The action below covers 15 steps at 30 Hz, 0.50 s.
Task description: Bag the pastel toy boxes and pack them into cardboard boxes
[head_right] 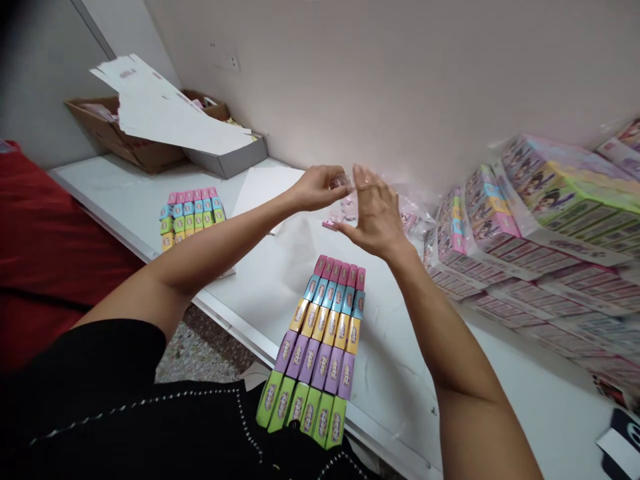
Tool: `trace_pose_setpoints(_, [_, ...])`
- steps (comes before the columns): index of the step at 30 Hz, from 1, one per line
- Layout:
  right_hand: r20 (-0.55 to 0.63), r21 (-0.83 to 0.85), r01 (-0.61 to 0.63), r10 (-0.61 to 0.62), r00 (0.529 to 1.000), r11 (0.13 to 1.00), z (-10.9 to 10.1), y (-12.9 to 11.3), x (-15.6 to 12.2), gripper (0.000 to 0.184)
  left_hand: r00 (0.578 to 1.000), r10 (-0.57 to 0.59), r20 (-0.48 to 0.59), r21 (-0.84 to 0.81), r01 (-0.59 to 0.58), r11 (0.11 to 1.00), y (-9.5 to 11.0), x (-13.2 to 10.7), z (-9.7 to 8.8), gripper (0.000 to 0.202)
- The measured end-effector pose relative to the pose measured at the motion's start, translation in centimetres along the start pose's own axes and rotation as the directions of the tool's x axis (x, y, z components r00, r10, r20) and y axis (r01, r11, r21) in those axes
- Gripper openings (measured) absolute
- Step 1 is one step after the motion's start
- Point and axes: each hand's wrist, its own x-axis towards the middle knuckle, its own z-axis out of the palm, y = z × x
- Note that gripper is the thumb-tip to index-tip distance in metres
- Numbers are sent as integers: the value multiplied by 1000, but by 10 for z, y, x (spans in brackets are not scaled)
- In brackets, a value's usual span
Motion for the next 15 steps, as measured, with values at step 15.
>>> trace_pose_setpoints(15, [29,-268,-7,15,999,963,10,51,-45,36,797,-604,13,-297,580,759,-98,9,60,44])
